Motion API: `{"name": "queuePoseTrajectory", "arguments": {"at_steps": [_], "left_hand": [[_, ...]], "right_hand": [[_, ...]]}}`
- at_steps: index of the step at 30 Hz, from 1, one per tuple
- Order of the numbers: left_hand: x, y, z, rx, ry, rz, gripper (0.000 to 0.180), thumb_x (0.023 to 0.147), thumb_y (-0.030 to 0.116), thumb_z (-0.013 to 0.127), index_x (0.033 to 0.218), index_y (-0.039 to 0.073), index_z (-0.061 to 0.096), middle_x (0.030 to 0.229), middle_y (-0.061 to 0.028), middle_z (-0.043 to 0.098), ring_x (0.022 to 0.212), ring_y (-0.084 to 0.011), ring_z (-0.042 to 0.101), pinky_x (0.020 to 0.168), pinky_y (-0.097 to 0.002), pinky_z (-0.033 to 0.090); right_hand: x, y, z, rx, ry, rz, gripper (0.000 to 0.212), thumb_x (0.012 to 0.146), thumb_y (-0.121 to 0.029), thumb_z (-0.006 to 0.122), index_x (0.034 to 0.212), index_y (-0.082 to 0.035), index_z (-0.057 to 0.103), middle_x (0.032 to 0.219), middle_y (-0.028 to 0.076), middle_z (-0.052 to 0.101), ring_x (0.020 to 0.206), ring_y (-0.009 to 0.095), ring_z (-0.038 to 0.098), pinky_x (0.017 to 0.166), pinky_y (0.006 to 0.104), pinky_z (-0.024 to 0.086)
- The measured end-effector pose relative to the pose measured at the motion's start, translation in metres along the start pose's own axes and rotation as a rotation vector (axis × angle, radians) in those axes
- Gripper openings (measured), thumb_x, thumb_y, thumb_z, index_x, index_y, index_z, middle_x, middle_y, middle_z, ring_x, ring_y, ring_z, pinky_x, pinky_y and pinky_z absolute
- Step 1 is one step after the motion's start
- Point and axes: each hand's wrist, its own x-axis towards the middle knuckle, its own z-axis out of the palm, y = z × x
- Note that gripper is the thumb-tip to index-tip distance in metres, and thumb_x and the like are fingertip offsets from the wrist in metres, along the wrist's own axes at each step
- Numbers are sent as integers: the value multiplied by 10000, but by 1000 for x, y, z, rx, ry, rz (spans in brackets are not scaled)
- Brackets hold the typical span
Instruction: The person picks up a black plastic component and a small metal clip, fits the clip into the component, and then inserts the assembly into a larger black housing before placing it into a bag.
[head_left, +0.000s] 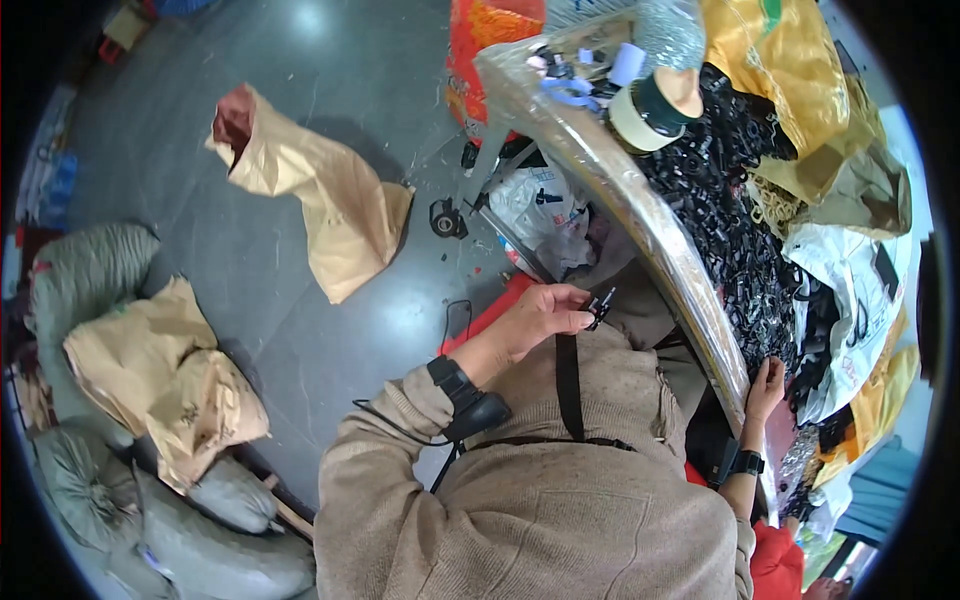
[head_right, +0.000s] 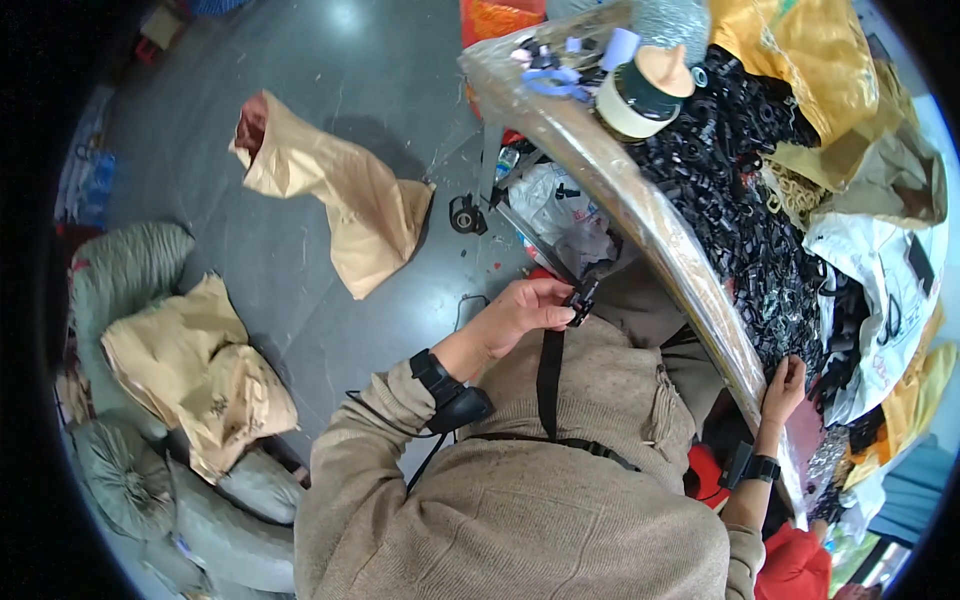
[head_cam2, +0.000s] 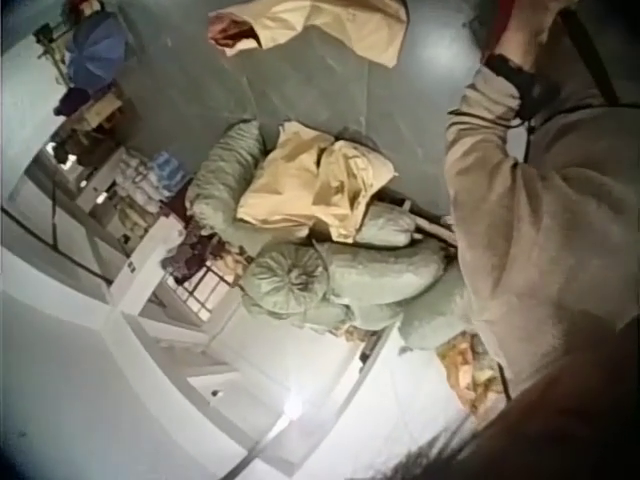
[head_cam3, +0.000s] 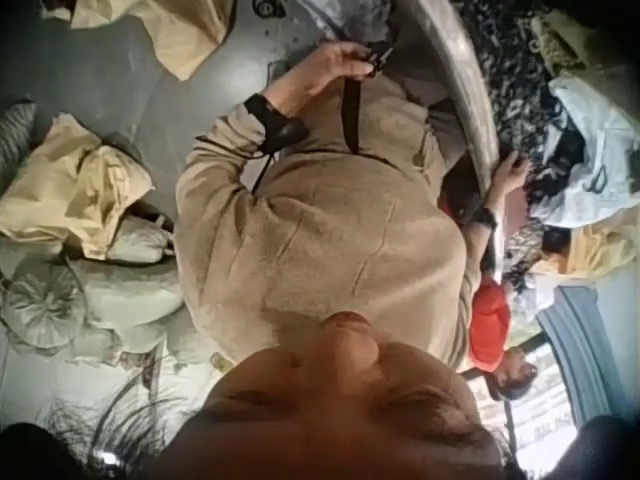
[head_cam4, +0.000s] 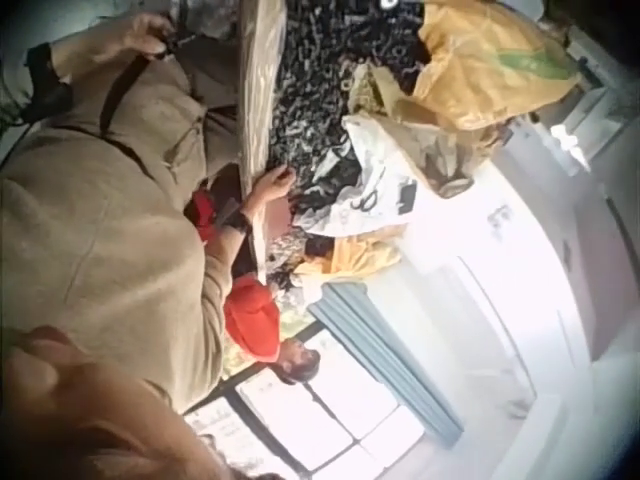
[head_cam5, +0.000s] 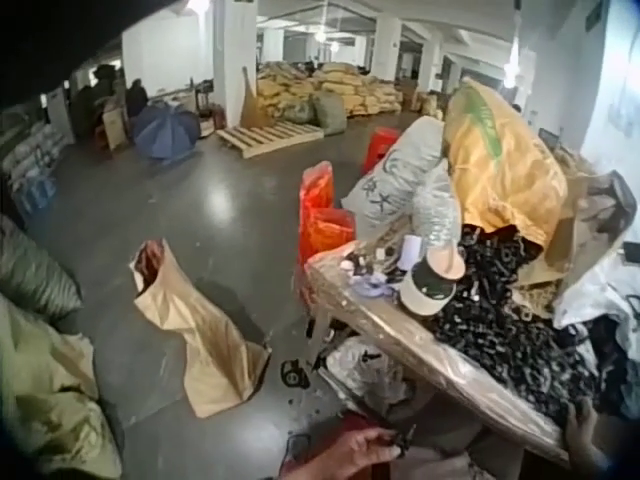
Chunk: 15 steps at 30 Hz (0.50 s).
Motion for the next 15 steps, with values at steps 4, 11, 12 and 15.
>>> {"name": "queuePoseTrajectory", "arguments": {"at_steps": [4, 11, 12, 15], "left_hand": [[-8, -10, -7, -79, -11, 35, 257, 770, 138, 592, 997, 29, 542, 898, -21, 586, 799, -75, 543, 726, -216, 424], [-17, -14, -3, -92, -49, 25, 254, 772, 149, 594, 994, 34, 546, 891, -17, 584, 796, -70, 542, 708, -200, 426], [-18, -15, -3, -84, -53, 19, 255, 772, 149, 594, 995, 35, 545, 892, -16, 584, 797, -70, 542, 706, -199, 425], [-16, -18, -1, -59, -69, 4, 255, 773, 148, 593, 997, 36, 545, 893, -15, 584, 799, -71, 543, 703, -198, 426]], "right_hand": [[0, 0, 0, -97, 18, -48, 143, 832, -140, 494, 885, -10, 522, 729, 94, 546, 643, 142, 520, 615, 263, 423], [-7, 4, -4, -184, 33, -52, 156, 827, -169, 499, 884, -26, 525, 738, 112, 562, 633, 176, 530, 604, 274, 425], [-8, 3, -4, -188, 30, -52, 154, 822, -167, 503, 880, -26, 525, 738, 115, 563, 630, 183, 532, 601, 278, 426], [-13, -1, -4, -192, 35, -43, 149, 811, -161, 510, 872, -26, 526, 739, 121, 564, 626, 197, 537, 595, 287, 427]]}}
